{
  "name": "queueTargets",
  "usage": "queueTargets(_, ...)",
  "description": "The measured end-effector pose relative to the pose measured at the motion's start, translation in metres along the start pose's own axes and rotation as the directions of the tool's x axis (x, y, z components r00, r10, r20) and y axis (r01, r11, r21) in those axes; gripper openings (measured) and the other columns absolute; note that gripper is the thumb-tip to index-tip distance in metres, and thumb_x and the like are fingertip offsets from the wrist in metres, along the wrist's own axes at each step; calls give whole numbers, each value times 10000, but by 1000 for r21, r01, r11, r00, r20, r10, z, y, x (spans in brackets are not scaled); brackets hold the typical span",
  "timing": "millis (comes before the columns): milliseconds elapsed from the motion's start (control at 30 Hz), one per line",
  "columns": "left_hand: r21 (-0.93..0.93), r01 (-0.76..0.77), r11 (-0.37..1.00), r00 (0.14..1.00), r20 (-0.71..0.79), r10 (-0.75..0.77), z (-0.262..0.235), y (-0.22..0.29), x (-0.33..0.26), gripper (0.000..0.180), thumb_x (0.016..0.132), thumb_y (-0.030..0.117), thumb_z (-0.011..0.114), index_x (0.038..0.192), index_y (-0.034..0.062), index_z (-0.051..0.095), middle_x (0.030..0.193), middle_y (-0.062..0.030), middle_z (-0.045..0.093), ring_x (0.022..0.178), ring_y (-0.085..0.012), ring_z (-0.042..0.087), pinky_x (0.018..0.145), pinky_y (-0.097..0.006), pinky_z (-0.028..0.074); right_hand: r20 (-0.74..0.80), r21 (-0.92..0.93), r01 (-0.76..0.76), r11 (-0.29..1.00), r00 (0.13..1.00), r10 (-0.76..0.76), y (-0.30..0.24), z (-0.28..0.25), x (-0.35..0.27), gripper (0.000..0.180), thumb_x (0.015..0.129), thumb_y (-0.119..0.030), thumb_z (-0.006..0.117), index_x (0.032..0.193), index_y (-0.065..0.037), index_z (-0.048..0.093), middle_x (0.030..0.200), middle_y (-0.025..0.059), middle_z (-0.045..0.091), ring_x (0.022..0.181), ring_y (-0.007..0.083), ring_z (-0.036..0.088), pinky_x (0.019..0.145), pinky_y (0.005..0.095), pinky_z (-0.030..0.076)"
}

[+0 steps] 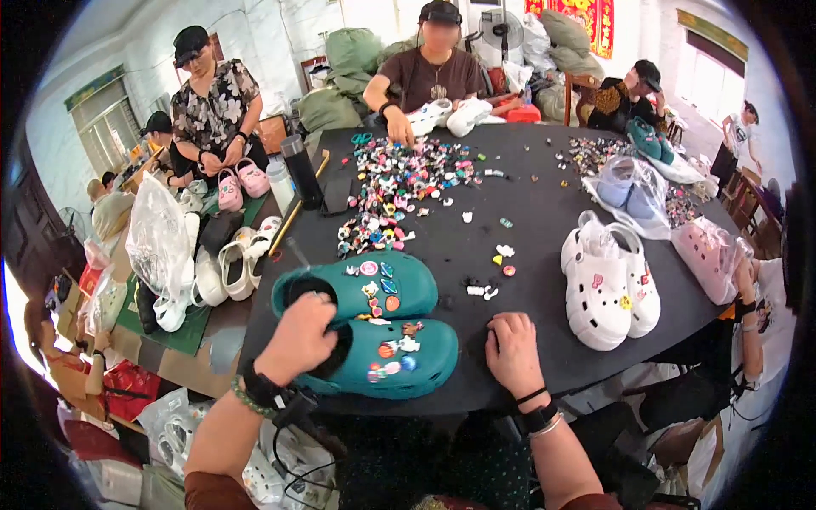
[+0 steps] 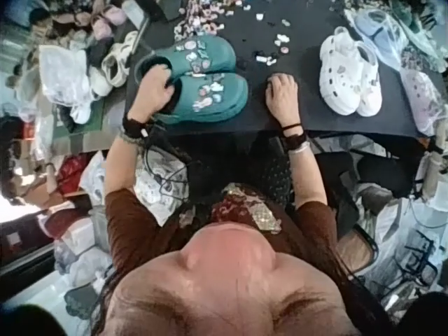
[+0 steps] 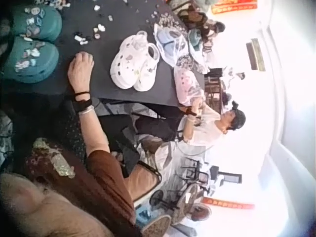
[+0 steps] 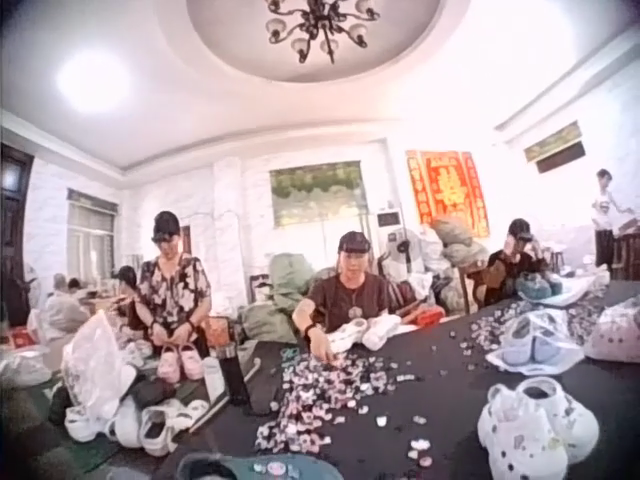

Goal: Decorate shoes by attaching various small plastic accessories to the upper holes.

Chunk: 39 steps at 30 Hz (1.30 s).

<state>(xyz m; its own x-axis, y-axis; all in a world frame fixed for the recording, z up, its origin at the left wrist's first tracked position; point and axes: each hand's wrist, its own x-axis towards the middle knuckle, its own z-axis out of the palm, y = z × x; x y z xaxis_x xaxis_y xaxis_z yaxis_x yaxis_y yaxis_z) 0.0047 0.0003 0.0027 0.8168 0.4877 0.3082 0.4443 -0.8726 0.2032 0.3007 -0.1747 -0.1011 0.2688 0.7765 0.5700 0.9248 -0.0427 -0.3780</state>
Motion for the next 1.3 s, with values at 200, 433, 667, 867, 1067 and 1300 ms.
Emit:
queueTargets(200, -85, 105, 991, 990, -82, -112, 12, -20, -8, 473, 698, 13, 660, 1161, -4, 568, 1092, -224, 605, 1076, -422, 545, 948, -458, 444, -27, -6, 2, 1000, 1000, -2, 1, -3, 3, 137, 794, -26, 628, 926, -34, 591, 1035, 117, 594, 999, 320, 546, 853, 434, 434)
queueTargets(433, 63, 146, 987, 945, -306, -120, -2, 22, -20, 624, 719, -58, 557, 1334, 1, 478, 1307, -203, 512, 1199, -384, 500, 1015, -429, 413, -11, -12, 14, 1000, 1000, -14, 0, 1, 1, 124, 798, -24, 624, 918, -30, 595, 1025, 112, 597, 999, 316, 550, 853, 422, 435)
queueTargets(667, -591, 477, 650, 835, 74, -545, -14, 44, -36, 306, 954, 280, 646, 922, -24, 631, 776, -16, 626, 761, -65, 558, 692, -251, 461, -20, -15, 15, 1000, 1000, -16, -2, 1, 1, 129, 804, -15, 613, 931, -32, 588, 1020, 115, 599, 992, 324, 549, 862, 430, 434)
queueTargets(867, -680, 558, 476, 826, 397, -401, -16, 50, -10, 357, 931, 320, 676, 949, -36, 661, 816, 7, 634, 741, -48, 537, 644, -242, 450, -11, -24, 38, 999, 999, -38, 0, 1, -1, 161, 810, -10, 604, 966, -30, 571, 1020, 123, 593, 990, 334, 548, 871, 433, 435)
queueTargets(1067, -768, 639, 37, 748, 610, -262, 11, 32, -9, 291, 940, 262, 668, 1071, 2, 676, 964, -26, 709, 806, -77, 642, 692, -247, 523, -87, 114, -2, 993, 996, 12, -6, -4, 1, 211, 809, 25, 609, 1014, -13, 570, 1062, 156, 590, 1025, 351, 557, 905, 429, 452)
queueTargets(1300, -838, 545, 9, 798, 516, -311, 20, 36, -12, 267, 969, 209, 620, 1094, -21, 677, 1024, -35, 703, 881, -70, 632, 758, -246, 517, -91, 318, 342, 884, 939, -331, -98, -35, -2, 437, 682, -85, 827, 1062, -69, 611, 1113, 102, 586, 1047, 309, 557, 899, 428, 465)
